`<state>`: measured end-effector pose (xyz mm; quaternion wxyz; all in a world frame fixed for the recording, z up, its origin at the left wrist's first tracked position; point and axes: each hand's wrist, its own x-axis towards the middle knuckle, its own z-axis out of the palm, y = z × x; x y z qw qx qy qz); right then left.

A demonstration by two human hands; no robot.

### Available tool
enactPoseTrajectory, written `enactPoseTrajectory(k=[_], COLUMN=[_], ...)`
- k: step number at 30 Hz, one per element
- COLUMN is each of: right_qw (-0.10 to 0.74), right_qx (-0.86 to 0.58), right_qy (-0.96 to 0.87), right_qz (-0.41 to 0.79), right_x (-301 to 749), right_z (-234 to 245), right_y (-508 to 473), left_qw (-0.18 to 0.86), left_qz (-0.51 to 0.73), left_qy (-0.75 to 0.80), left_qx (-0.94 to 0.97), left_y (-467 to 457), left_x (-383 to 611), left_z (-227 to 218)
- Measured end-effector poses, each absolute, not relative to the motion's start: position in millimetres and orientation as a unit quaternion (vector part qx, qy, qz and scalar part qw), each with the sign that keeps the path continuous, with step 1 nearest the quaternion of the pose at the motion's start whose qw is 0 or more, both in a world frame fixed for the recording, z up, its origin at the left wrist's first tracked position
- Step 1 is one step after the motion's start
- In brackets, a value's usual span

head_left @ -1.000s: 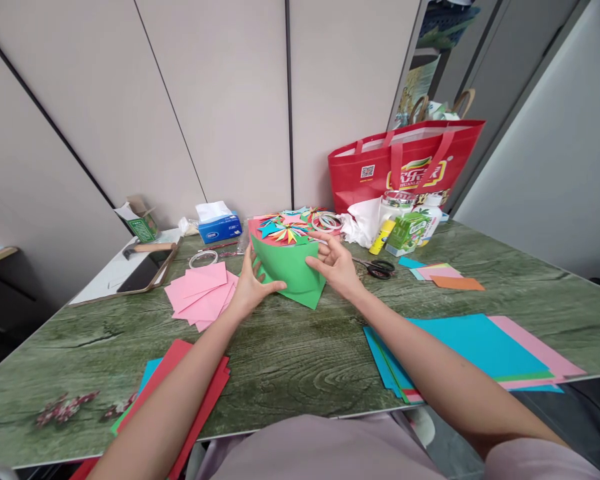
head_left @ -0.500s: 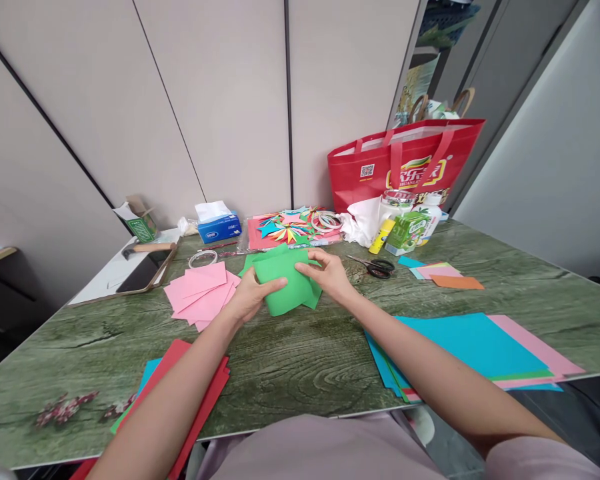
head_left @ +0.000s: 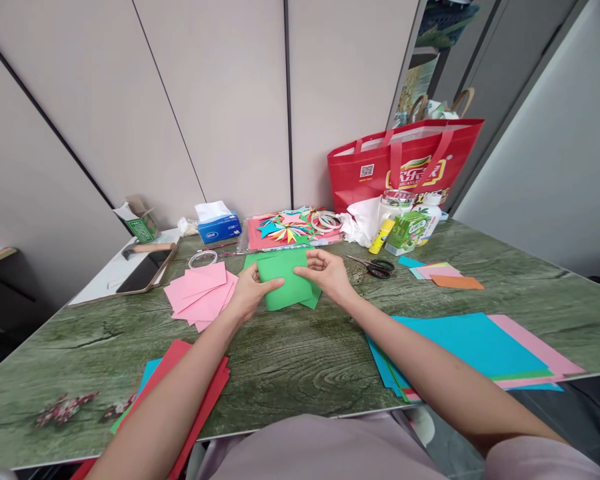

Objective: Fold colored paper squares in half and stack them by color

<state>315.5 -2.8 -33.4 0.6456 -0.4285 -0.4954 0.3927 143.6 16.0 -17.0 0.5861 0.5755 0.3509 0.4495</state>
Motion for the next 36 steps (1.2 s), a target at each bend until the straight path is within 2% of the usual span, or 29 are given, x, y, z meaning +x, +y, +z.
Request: enactPoseTrajectory(k=[36], right_qw=[0.663], right_qx=[-0.430], right_qy=[-0.459], right_qz=[0.405], right_x=[313.2], right_z=[-35.3], right_y=[-3.4], left_qw=[0.628], left_qz=[0.476], left_qy=[0.323], left_qx=[0.524], left_y=[17.1], left_x=[141.5], left_z=[-15.6])
